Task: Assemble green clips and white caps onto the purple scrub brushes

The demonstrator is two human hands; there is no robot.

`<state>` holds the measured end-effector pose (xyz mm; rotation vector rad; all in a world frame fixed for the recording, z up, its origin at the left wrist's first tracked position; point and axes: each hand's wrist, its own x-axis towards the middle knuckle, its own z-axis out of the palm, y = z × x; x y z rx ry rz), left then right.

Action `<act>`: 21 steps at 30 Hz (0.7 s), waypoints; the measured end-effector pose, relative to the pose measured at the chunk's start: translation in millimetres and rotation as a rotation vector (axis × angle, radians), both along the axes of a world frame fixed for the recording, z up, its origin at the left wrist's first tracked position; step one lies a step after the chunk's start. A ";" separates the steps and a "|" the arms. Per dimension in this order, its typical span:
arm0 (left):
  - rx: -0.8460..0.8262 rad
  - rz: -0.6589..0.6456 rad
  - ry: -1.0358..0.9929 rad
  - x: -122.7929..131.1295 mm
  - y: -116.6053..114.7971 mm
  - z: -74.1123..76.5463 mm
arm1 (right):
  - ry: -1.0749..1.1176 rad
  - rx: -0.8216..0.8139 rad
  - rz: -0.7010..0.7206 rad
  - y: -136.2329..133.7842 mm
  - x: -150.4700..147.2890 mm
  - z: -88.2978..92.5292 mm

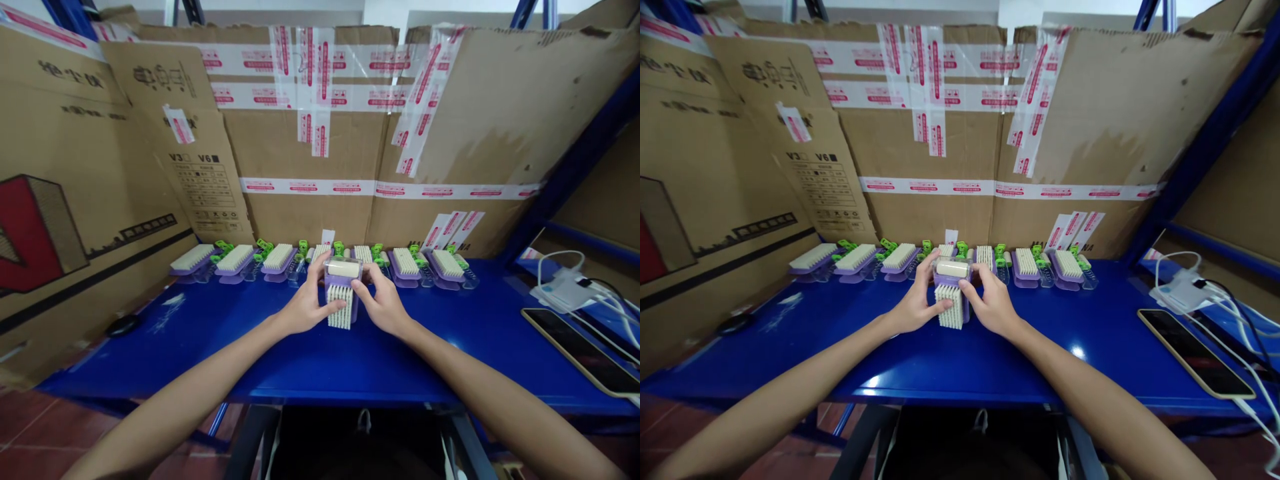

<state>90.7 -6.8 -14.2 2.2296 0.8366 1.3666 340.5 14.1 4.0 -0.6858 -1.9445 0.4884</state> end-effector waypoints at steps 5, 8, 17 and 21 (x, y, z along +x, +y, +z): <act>-0.080 -0.003 -0.011 1.0 1.7 0.8 | -0.028 -0.005 0.060 1.1 1.3 -1.4; -0.094 0.017 0.019 -1.3 3.5 -0.7 | -0.037 -0.035 0.088 2.2 1.9 -3.0; -0.113 -0.064 -0.091 -0.4 0.5 1.9 | -0.068 -0.011 0.100 1.9 1.4 -2.5; -0.108 -0.031 -0.077 -1.0 0.8 2.6 | -0.076 -0.026 0.111 2.6 1.0 -3.8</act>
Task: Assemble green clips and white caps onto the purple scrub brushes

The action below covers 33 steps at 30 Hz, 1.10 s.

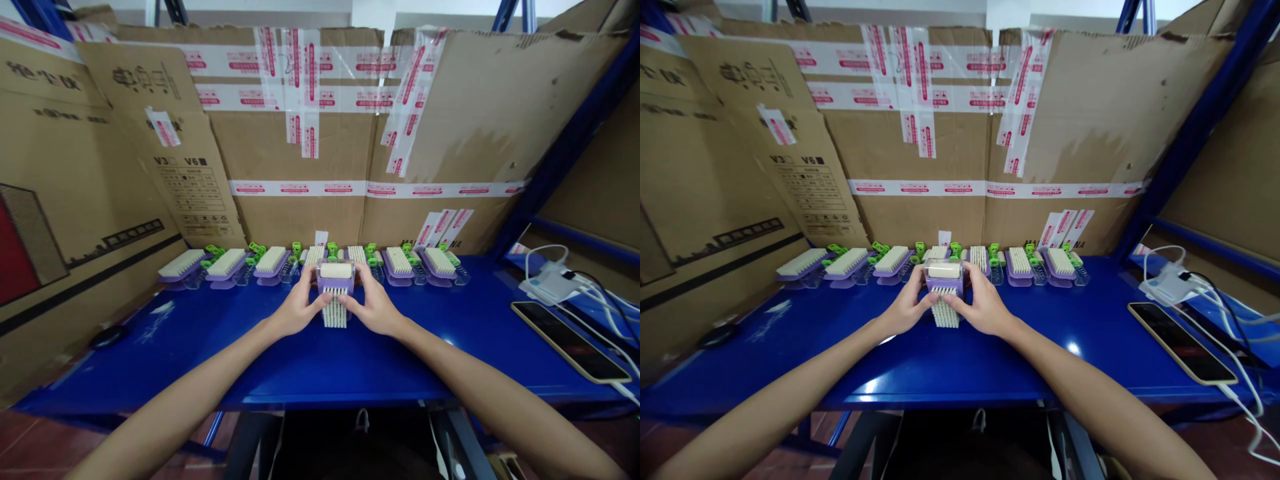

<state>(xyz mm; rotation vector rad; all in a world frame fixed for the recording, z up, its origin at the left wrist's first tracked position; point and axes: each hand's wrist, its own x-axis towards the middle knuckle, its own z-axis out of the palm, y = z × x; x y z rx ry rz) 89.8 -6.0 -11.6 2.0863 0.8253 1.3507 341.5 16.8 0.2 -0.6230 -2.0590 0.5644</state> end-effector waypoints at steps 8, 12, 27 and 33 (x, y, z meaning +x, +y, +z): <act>0.004 -0.003 0.018 -2.0 1.3 1.0 | -0.011 -0.012 0.076 1.2 0.5 -0.3; -0.014 -0.006 0.029 -4.2 4.3 0.3 | -0.025 -0.025 0.101 2.4 0.2 0.4; -0.008 0.114 0.161 -8.7 6.0 -3.5 | -0.198 -0.169 0.089 1.5 -0.2 5.0; -0.041 0.210 0.260 -7.5 2.3 -1.6 | -0.279 -0.178 0.053 1.6 0.0 8.1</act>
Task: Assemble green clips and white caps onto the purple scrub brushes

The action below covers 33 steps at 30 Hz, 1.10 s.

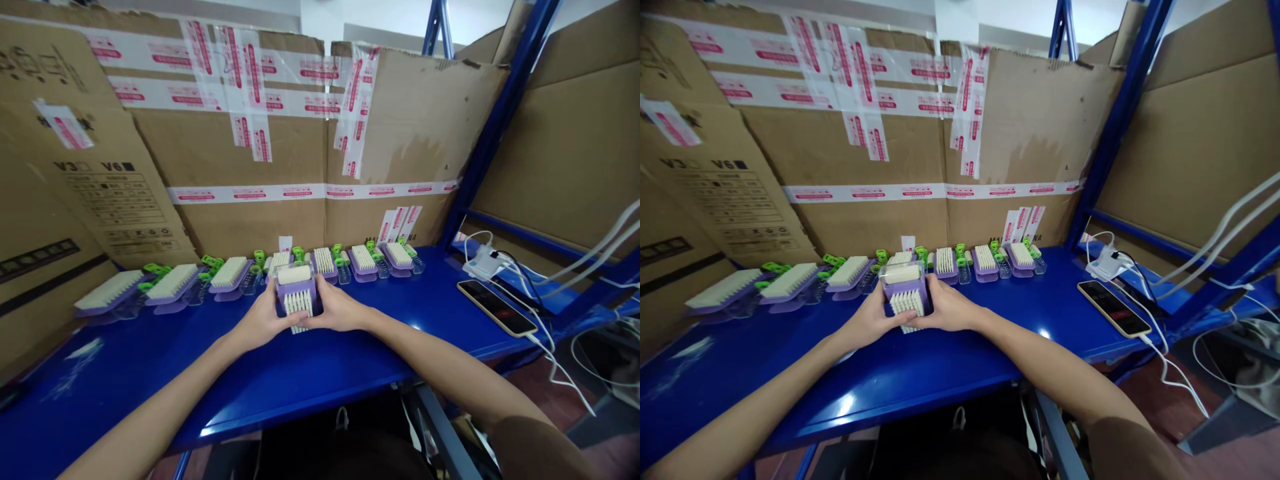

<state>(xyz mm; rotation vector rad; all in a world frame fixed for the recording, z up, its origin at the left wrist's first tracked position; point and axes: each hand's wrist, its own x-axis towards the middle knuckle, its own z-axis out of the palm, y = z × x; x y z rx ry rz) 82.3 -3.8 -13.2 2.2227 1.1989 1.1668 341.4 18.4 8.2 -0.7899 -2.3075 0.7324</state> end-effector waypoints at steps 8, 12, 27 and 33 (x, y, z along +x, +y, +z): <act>-0.050 0.015 -0.023 -1.0 -1.5 2.8 | -0.021 0.027 -0.013 -3.5 0.5 3.1; -0.059 -0.012 -0.072 1.2 -1.3 4.3 | -0.031 0.058 -0.027 0.0 1.1 0.4; -0.089 -0.025 -0.121 2.0 -1.0 6.1 | -0.034 0.056 -0.030 3.4 2.8 0.4; -0.109 -0.011 -0.122 2.4 -1.0 8.0 | -0.029 0.002 -0.011 4.9 4.2 3.6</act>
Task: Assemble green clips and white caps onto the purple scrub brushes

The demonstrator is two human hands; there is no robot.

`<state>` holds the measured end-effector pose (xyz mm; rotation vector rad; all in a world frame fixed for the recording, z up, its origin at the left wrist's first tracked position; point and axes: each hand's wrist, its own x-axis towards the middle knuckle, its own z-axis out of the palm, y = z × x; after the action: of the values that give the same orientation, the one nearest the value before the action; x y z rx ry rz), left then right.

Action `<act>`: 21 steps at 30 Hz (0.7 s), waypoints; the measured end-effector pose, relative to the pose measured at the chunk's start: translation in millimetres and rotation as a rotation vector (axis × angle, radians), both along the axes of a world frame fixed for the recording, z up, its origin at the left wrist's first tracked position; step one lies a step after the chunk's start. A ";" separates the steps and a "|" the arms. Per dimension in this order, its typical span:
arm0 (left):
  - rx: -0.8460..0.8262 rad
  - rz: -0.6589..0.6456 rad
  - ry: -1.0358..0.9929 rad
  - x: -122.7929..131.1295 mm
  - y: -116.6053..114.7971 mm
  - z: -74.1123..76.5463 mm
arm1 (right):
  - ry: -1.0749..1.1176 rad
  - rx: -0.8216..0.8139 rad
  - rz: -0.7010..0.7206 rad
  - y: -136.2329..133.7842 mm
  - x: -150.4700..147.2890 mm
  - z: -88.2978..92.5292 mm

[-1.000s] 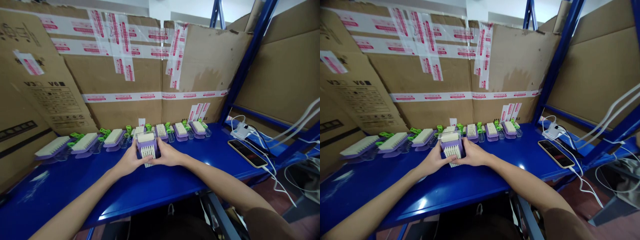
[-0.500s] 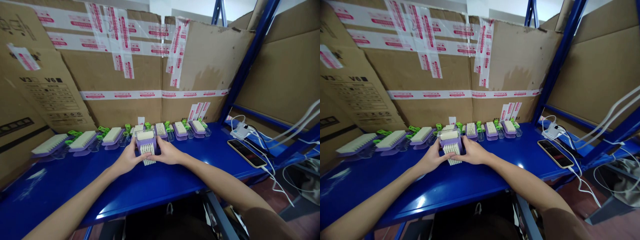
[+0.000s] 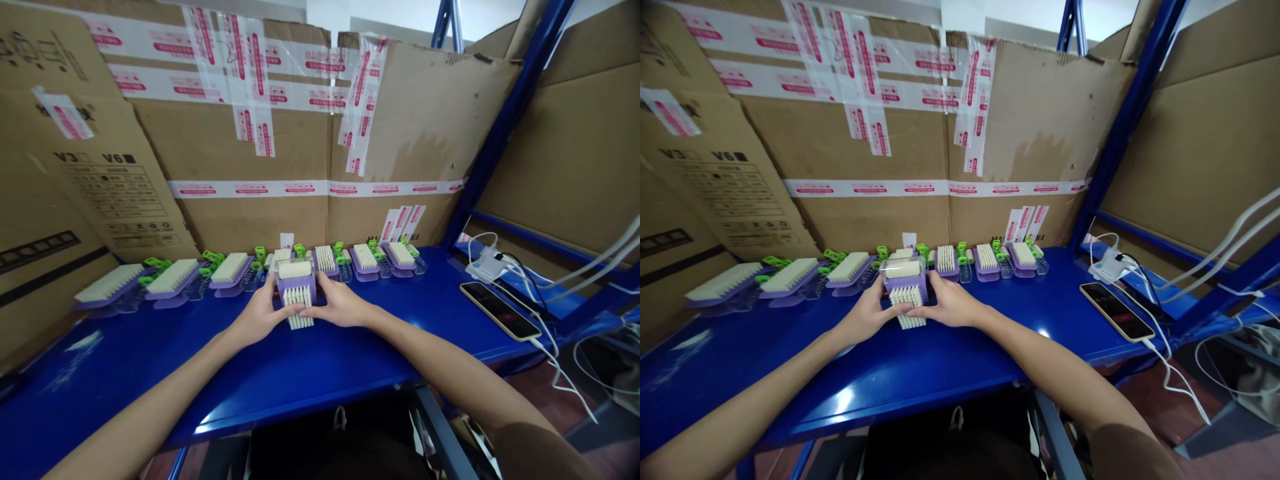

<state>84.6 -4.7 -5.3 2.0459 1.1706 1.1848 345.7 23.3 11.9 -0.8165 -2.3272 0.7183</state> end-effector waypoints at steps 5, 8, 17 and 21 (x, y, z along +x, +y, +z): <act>-0.023 -0.012 -0.009 -0.1 1.2 2.7 | -0.007 -0.048 0.003 0.2 0.5 4.0; -0.033 -0.012 -0.019 0.0 1.6 3.7 | -0.011 -0.063 0.005 0.3 0.7 4.7; -0.036 -0.010 -0.050 0.0 1.3 5.4 | -0.007 -0.055 0.048 1.8 2.1 3.0; -0.044 0.002 -0.031 -1.9 2.3 3.3 | -0.006 -0.027 0.055 4.1 3.4 0.0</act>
<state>82.7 -2.4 -1.9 1.9876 1.1742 1.1769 349.0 27.4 11.9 -0.7705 -2.3584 0.7734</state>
